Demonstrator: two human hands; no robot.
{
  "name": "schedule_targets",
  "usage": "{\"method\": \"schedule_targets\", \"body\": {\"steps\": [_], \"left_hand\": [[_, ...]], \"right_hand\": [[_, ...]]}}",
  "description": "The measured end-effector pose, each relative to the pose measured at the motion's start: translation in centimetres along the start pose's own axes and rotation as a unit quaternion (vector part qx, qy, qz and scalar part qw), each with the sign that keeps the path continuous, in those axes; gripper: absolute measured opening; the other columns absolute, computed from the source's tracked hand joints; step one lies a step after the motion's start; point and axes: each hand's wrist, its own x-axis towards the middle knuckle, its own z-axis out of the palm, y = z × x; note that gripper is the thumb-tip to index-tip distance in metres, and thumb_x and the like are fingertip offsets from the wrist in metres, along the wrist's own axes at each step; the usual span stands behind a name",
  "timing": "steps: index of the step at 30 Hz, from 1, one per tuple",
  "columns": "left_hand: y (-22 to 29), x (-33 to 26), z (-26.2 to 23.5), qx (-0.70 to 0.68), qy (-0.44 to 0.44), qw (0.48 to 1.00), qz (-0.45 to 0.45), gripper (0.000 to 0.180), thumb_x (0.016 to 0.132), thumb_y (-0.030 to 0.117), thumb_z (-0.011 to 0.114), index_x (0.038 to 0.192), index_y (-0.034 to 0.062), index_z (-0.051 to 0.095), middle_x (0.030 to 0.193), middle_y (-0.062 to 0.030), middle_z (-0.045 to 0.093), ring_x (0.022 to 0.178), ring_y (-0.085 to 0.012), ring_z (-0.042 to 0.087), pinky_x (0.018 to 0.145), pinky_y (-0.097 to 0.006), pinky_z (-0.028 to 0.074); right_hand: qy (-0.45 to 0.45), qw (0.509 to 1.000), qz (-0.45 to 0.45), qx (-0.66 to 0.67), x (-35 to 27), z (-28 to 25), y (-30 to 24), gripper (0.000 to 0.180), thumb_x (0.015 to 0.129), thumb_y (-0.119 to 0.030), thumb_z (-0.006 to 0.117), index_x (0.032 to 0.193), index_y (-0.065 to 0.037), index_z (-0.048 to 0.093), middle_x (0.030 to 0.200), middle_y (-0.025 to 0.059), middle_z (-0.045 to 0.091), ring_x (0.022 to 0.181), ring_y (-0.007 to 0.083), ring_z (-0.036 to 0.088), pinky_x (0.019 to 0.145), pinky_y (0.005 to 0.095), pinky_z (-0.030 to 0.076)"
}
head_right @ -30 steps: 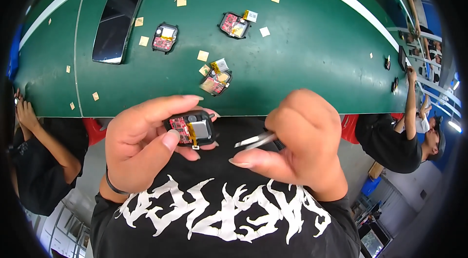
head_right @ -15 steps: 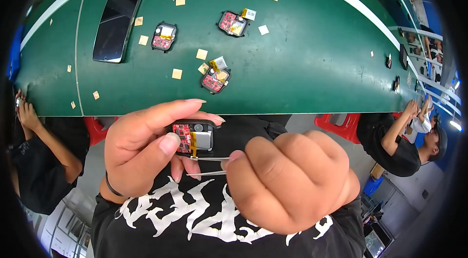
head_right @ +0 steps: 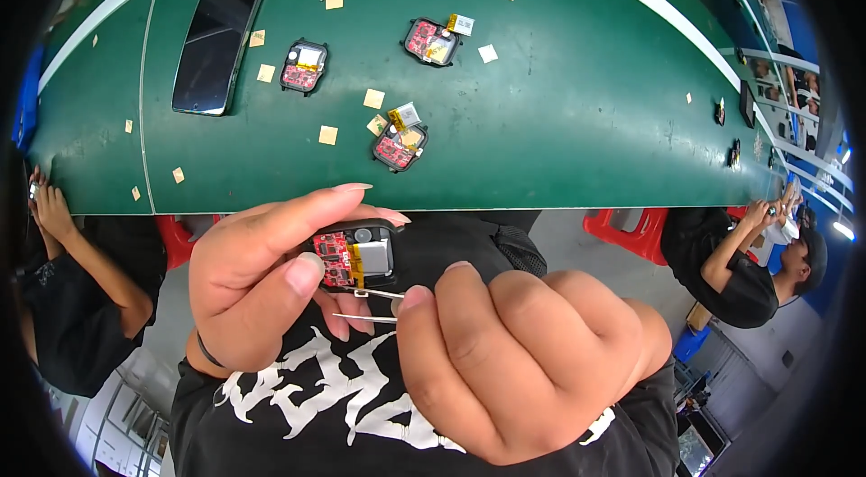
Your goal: Assembling internal components of smartwatches on a production line using tweezers.
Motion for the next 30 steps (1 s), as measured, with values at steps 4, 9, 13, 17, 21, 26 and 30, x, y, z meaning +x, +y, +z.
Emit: {"method": "schedule_targets", "body": {"steps": [4,9,13,17,21,26,30], "left_hand": [[0.0,0.0,-0.1,0.007,-0.002,1.0,0.009,0.047,0.098,0.002,0.042,0.143,-0.0099,0.051,0.126,-0.0285,0.067,0.077,-0.0164,0.075,0.064,-0.024,0.061],[-0.3,-0.2,-0.2,0.002,0.003,1.0,0.015,0.044,0.1,0.001,0.043,0.142,-0.0108,0.051,0.127,-0.0284,0.066,0.077,-0.0152,0.074,0.065,-0.024,0.062],[-0.9,-0.3,-0.2,0.021,0.001,0.999,0.039,0.043,0.101,0.001,0.045,0.142,-0.0111,0.051,0.127,-0.0283,0.066,0.078,-0.0155,0.073,0.065,-0.025,0.062],[-1.1,-0.5,-0.1,0.027,0.007,0.998,0.049,0.041,0.102,0.002,0.045,0.14,-0.011,0.053,0.126,-0.0281,0.067,0.078,-0.0166,0.073,0.065,-0.026,0.062],[-1.0,-0.6,-0.1,0.029,0.01,0.998,0.051,0.039,0.103,0.002,0.046,0.138,-0.0111,0.054,0.126,-0.0283,0.067,0.077,-0.0178,0.074,0.063,-0.026,0.062],[-1.4,-0.3,-0.4,0.042,-0.001,0.996,0.084,0.038,0.102,0.001,0.046,0.137,-0.0113,0.055,0.124,-0.0284,0.068,0.075,-0.0181,0.074,0.062,-0.026,0.062],[-1.5,-0.3,-0.5,0.041,-0.009,0.995,0.091,0.038,0.101,0.0,0.046,0.136,-0.0115,0.055,0.122,-0.0287,0.069,0.074,-0.0183,0.075,0.062,-0.026,0.062]], "right_hand": [[0.001,1.0,-0.006,-0.004,-0.1,0.1,0.1,0.027,0.073,-0.011,0.081,0.094,-0.001,0.068,0.08,0.0108,0.07,0.057,0.0163,0.055,0.048,0.027,0.035],[0.002,1.0,-0.018,-0.011,-0.1,0.4,0.0,0.026,0.072,-0.009,0.08,0.093,0.0,0.068,0.08,0.0111,0.069,0.056,0.0159,0.054,0.046,0.0265,0.034],[0.006,0.999,-0.032,-0.019,-0.2,0.7,0.1,0.025,0.069,-0.007,0.078,0.091,0.0,0.068,0.08,0.0108,0.069,0.056,0.0158,0.053,0.045,0.0261,0.034],[0.037,0.997,-0.069,-0.011,-0.1,1.4,0.8,0.02,0.067,-0.009,0.069,0.084,0.0,0.069,0.072,0.0071,0.062,0.059,0.013,0.05,0.044,0.0224,0.026],[0.028,0.997,-0.073,0.023,0.0,1.3,1.2,0.02,0.067,-0.008,0.069,0.085,0.001,0.068,0.072,0.0066,0.06,0.059,0.0127,0.049,0.042,0.0214,0.029],[0.03,0.995,-0.082,0.048,0.0,1.3,1.2,0.021,0.066,-0.009,0.069,0.084,0.002,0.068,0.072,0.0055,0.059,0.059,0.0119,0.049,0.041,0.0217,0.029],[0.01,0.997,-0.05,0.051,0.0,1.0,0.6,0.027,0.065,-0.01,0.08,0.088,0.0,0.068,0.073,0.0076,0.065,0.051,0.0143,0.052,0.042,0.0261,0.032]]}}
